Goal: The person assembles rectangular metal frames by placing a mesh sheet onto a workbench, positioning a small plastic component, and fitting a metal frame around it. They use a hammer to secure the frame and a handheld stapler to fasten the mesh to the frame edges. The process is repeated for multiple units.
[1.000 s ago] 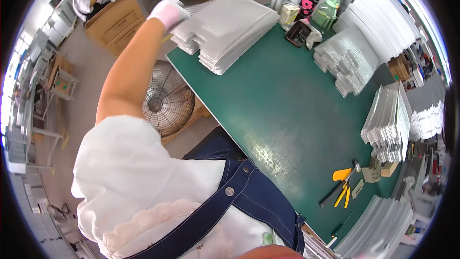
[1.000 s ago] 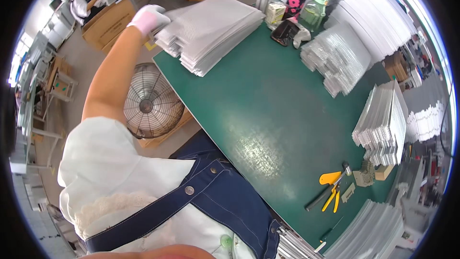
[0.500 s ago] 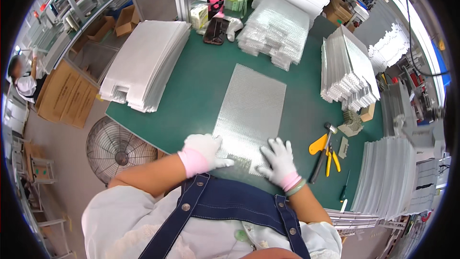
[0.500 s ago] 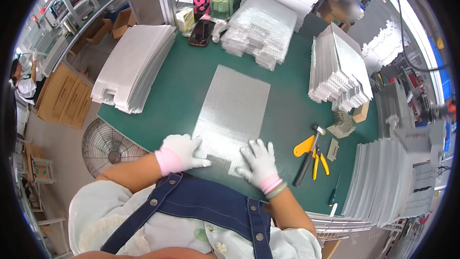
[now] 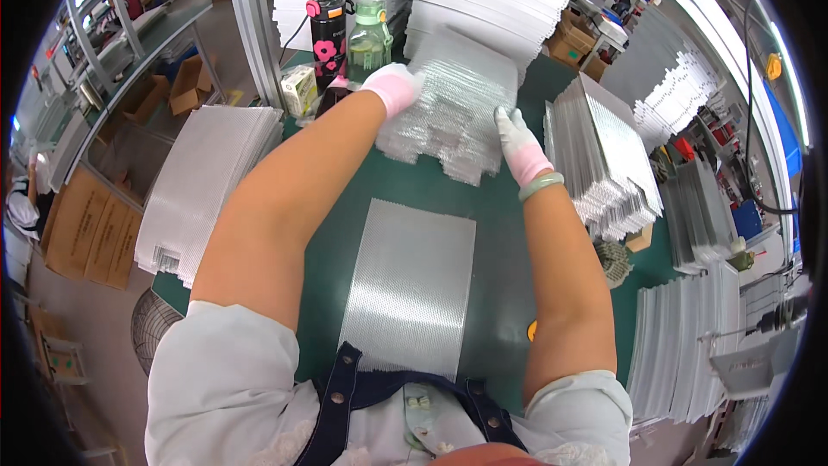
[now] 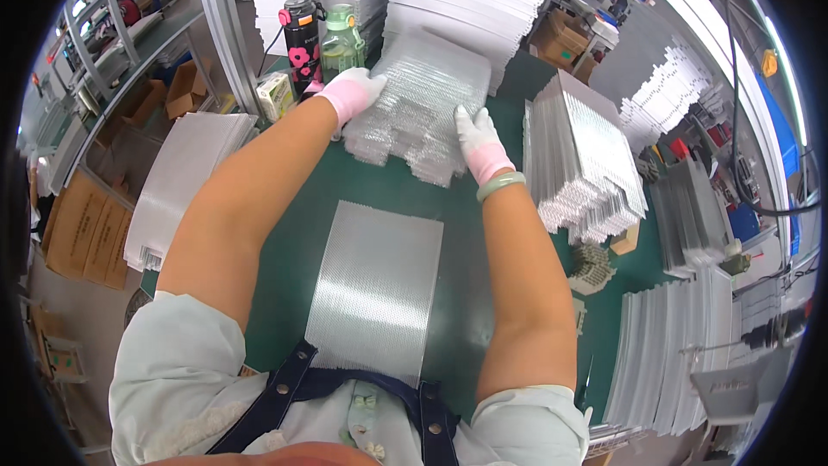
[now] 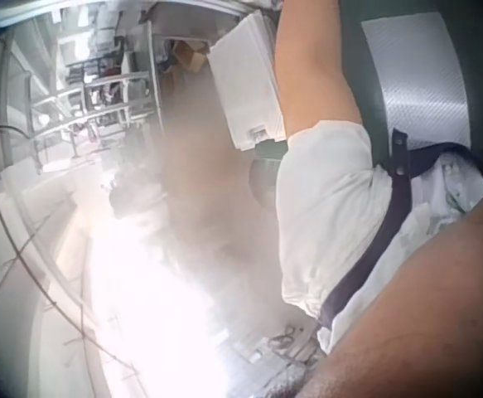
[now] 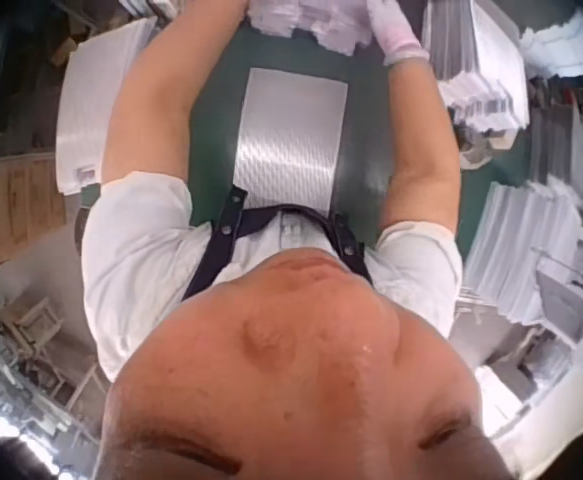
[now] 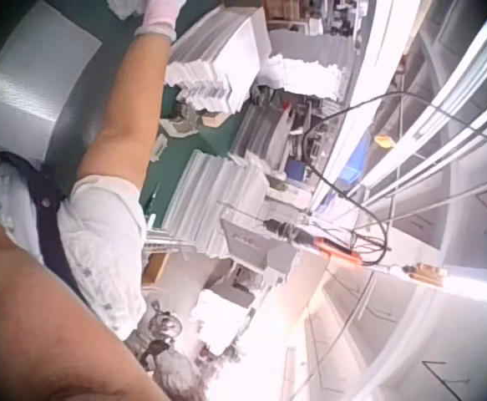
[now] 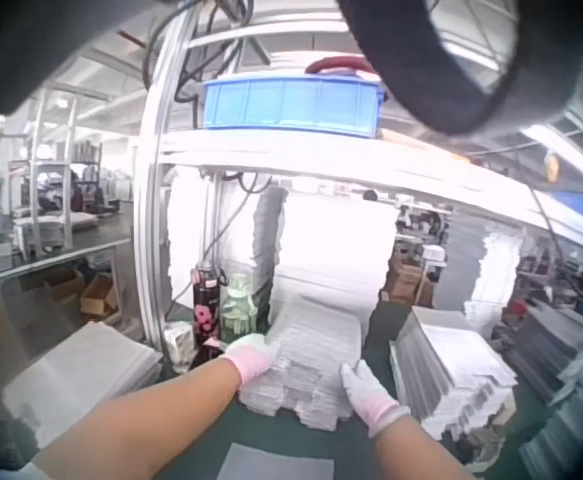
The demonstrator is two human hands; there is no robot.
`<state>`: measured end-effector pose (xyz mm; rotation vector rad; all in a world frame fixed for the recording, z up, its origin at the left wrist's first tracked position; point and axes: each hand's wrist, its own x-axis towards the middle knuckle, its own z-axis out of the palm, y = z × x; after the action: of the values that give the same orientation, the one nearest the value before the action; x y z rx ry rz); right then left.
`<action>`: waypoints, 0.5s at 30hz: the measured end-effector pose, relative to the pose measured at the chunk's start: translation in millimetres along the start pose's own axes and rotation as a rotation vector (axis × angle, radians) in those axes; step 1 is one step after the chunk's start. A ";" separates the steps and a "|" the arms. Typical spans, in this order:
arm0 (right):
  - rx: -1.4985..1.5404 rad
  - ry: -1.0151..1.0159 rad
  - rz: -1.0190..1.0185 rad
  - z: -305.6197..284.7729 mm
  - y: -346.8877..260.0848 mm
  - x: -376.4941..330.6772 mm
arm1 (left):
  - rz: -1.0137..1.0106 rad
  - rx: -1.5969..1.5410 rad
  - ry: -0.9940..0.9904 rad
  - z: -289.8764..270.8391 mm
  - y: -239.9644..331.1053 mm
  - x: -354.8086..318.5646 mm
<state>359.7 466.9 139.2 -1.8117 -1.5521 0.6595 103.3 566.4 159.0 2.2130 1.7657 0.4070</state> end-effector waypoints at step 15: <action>1.091 0.107 -0.348 -57.3 -60.8 -108.1 | 0.376 -1.144 0.160 -90.3 25.2 -156.5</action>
<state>343.6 356.8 218.3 -0.7272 -1.0341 0.9533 57.6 412.2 245.1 1.6048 0.7433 1.2985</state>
